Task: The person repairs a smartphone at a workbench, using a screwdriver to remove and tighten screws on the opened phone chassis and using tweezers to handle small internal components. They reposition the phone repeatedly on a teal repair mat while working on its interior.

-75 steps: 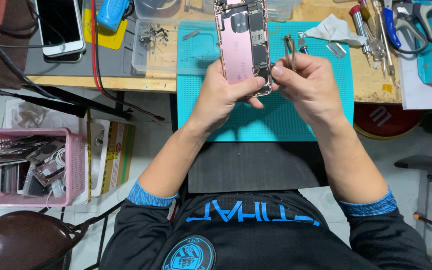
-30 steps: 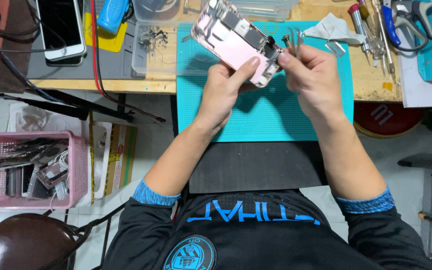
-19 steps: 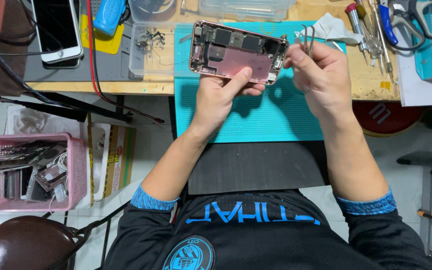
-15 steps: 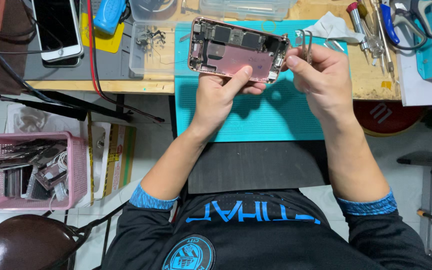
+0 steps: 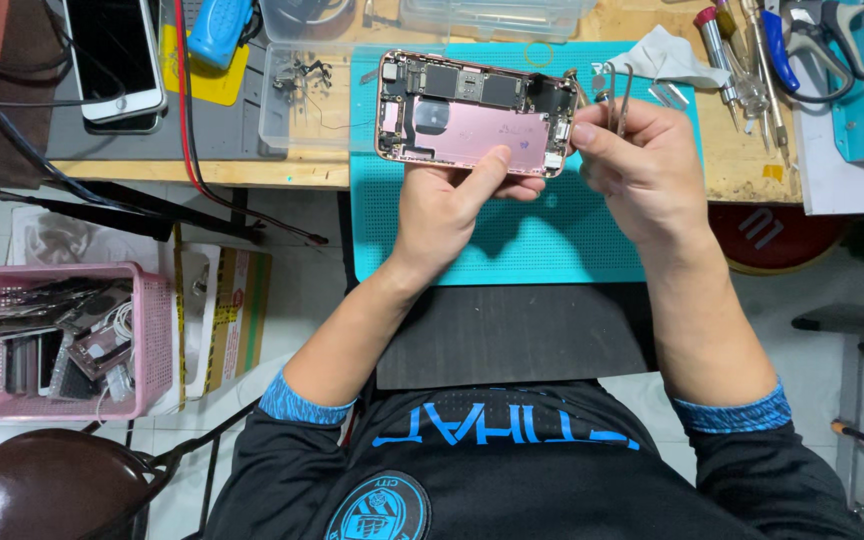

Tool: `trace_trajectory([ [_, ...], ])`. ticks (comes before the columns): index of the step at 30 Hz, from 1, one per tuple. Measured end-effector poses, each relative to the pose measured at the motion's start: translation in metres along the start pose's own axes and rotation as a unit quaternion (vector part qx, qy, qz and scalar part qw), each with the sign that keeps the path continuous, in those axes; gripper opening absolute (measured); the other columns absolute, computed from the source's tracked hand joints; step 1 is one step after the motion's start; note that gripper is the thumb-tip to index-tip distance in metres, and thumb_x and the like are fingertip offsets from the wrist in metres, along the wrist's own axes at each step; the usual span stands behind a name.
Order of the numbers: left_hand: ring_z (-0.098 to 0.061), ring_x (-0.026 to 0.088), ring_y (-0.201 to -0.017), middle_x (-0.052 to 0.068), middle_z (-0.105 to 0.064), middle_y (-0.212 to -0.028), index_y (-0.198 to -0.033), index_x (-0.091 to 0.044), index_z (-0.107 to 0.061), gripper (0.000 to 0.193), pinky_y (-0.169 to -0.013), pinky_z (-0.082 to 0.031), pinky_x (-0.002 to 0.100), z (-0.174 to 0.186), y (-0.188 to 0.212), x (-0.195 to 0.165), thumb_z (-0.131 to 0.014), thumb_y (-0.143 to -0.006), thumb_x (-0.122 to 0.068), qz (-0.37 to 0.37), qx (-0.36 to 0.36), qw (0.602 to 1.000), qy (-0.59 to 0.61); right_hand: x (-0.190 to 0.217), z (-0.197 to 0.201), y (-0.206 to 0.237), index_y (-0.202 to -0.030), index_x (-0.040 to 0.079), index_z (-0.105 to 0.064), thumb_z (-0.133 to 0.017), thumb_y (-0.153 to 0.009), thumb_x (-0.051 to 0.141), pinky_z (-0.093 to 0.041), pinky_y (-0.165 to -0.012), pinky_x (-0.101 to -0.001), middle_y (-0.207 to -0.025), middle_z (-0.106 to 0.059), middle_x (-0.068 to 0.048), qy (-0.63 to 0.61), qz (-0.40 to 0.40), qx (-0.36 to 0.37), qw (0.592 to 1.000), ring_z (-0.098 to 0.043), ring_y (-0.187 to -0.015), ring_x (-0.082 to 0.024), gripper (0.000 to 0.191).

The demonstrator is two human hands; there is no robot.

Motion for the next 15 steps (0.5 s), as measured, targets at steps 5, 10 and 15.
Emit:
trace_trajectory([
  [5,-0.077,0.023,-0.093,0.018,-0.074,-0.109,-0.123,0.01,-0.065,0.023,-0.081,-0.067,0.034,0.0027,-0.0006,-0.0009,-0.054,-0.108,-0.004,0.001,0.008,1.0,0.002,-0.0006,-0.0011,-0.0019,-0.108,-0.002,-0.071,-0.074,-0.099,0.005,-0.032,-0.052,-0.0213,-0.086,-0.069,-0.003,0.002,-0.009,-0.009,1.0,-0.046,-0.059,-0.005,0.012],
  [10,-0.076,0.022,-0.094,0.017,-0.074,-0.11,-0.124,0.01,-0.064,0.023,-0.081,-0.066,0.033,0.0026,0.0022,0.0003,-0.055,-0.109,-0.004,-0.017,0.011,1.0,-0.011,0.0011,-0.0043,-0.0006,-0.108,-0.002,-0.072,-0.076,-0.099,0.005,-0.032,-0.053,-0.0211,-0.083,-0.065,0.0,0.006,-0.004,-0.013,1.0,-0.045,-0.06,-0.004,0.012],
  [15,-0.076,0.022,-0.095,0.017,-0.074,-0.11,-0.124,0.01,-0.065,0.023,-0.082,-0.066,0.033,0.0061,0.0025,0.0071,-0.056,-0.109,-0.005,-0.019,0.01,1.0,-0.009,-0.0021,-0.0022,-0.0009,-0.107,0.0,-0.073,-0.074,-0.099,0.007,-0.031,-0.052,-0.021,-0.082,-0.065,0.0,0.032,0.008,-0.023,0.999,-0.043,-0.058,-0.004,0.011],
])
Point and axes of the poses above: each hand's wrist, its own y-axis away from the middle knuckle, its own z-axis out of the back of the hand, x = y × z, the point moved 3 cm from there along -y, towards the middle knuckle
